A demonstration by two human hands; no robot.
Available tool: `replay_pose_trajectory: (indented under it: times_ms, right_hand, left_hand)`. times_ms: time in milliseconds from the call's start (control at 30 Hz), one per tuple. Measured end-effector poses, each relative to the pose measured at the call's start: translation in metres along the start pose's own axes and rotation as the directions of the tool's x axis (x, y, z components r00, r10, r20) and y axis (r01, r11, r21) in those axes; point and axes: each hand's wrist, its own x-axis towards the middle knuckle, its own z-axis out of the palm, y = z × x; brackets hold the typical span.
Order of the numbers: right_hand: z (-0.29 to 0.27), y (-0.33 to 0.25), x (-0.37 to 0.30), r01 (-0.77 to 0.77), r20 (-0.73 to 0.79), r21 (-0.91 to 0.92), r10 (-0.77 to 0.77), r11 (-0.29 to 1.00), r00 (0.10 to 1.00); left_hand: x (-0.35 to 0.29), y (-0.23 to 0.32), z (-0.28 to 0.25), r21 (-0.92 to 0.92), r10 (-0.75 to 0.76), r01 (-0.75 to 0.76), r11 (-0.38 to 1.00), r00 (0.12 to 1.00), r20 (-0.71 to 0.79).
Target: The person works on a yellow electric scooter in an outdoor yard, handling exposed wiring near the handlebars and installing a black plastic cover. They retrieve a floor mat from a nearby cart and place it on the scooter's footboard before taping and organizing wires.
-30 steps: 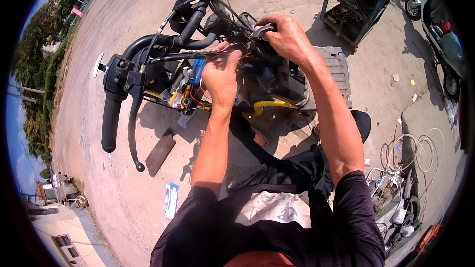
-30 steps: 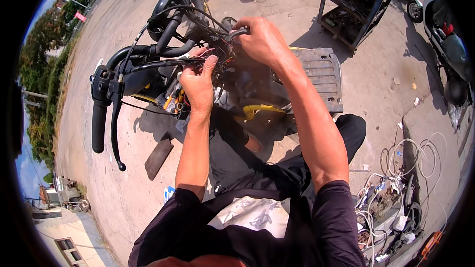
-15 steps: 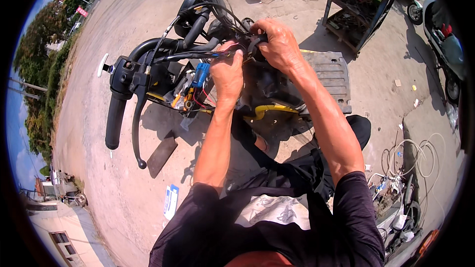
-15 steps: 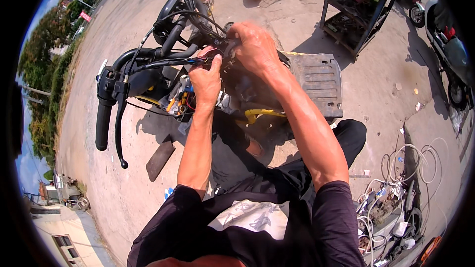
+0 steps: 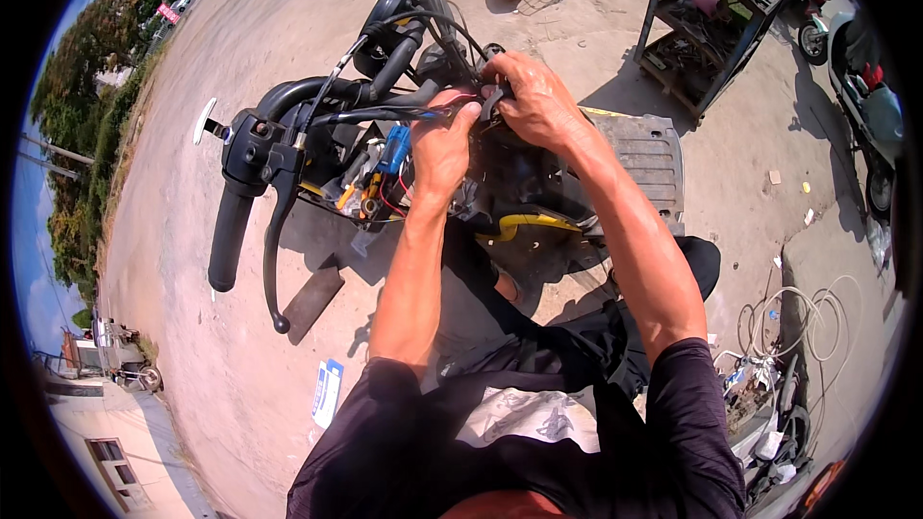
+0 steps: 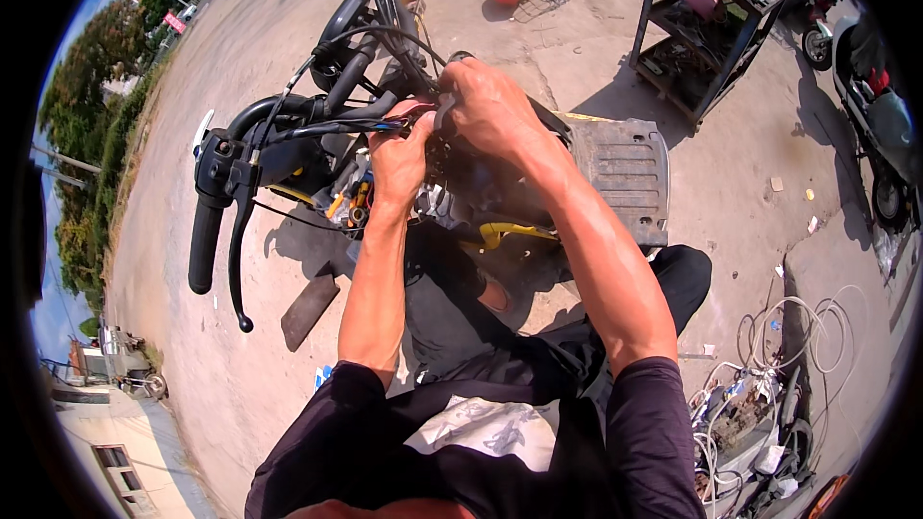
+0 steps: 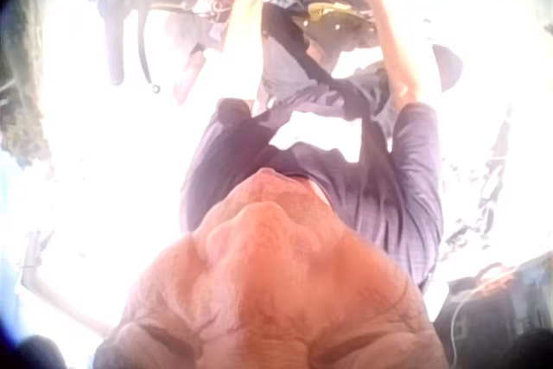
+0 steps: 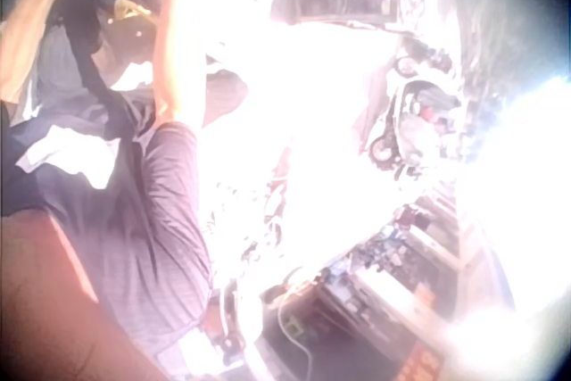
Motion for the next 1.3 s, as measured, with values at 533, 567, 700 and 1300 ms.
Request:
replay_pose_trajectory:
  times_ms: [533, 567, 700, 1300]
  right_hand:
    - [-0.007, -0.01, 0.018, -0.328, 0.266, 0.45, 0.225, 0.831, 0.937]
    - [-0.009, -0.011, 0.018, -0.358, 0.293, 0.47, 0.24, 0.807, 0.925]
    - [-0.011, -0.011, 0.023, -0.449, 0.387, 0.472, 0.28, 0.759, 0.879]
    - [-0.007, 0.011, 0.025, -0.139, 0.315, 0.347, 0.025, 0.928, 0.949]
  left_hand:
    - [-0.019, 0.002, -0.004, -0.118, 0.0, 0.003, 0.993, 1.0, 0.028]
    - [-0.025, 0.003, -0.004, -0.239, -0.072, 0.066, 0.969, 0.997, -0.015]
    - [-0.034, 0.014, -0.011, -0.008, -0.133, 0.132, 0.991, 0.985, -0.107]
    - [-0.001, 0.008, 0.01, -0.405, -0.288, 0.157, 0.901, 0.914, -0.287]
